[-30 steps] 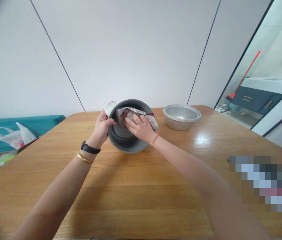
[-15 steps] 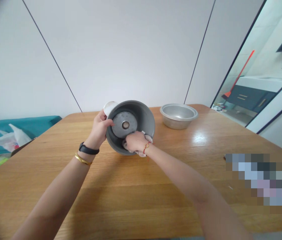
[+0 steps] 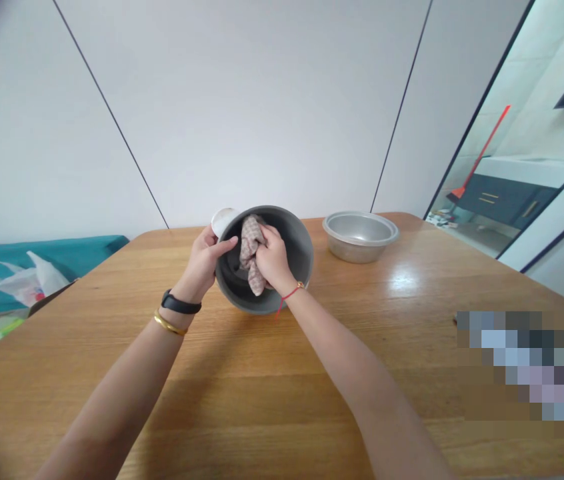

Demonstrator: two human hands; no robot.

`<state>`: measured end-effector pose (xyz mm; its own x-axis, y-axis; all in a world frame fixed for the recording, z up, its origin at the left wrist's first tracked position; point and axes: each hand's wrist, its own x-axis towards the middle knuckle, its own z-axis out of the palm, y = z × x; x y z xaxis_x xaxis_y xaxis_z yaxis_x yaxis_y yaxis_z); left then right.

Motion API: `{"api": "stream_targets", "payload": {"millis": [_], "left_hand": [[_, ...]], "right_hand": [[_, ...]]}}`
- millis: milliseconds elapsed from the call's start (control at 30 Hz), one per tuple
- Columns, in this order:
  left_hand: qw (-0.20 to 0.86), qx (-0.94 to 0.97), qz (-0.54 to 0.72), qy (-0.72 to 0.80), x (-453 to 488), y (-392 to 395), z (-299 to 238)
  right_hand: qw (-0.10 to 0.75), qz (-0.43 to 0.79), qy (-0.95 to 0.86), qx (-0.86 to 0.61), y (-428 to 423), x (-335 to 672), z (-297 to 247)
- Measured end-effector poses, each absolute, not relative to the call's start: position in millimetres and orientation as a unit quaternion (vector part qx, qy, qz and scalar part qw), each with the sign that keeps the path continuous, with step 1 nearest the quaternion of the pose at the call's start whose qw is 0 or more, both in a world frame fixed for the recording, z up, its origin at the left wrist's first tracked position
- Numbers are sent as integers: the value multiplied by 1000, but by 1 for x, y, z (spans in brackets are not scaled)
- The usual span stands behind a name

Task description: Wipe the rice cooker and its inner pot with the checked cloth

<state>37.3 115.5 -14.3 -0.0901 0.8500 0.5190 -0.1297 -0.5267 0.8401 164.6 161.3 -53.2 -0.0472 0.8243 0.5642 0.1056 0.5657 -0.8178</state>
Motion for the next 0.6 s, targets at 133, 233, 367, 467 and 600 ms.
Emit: {"api": "stream_targets", "payload": {"millis": [133, 233, 367, 467, 600], "left_hand": [[360, 569, 670, 312, 38, 116, -15], [353, 553, 687, 314, 35, 119, -16], [346, 529, 705, 320, 31, 122, -18], [338, 519, 711, 334, 35, 123, -17], [336, 527, 706, 333, 41, 129, -11]], "right_hand": [[392, -5, -805, -445, 158, 163, -65], [278, -69, -866, -410, 150, 160, -70], [228, -82, -815, -526, 147, 171, -66], [186, -43, -807, -559, 140, 179, -67], [171, 32, -876, -451, 126, 196, -69]]}}
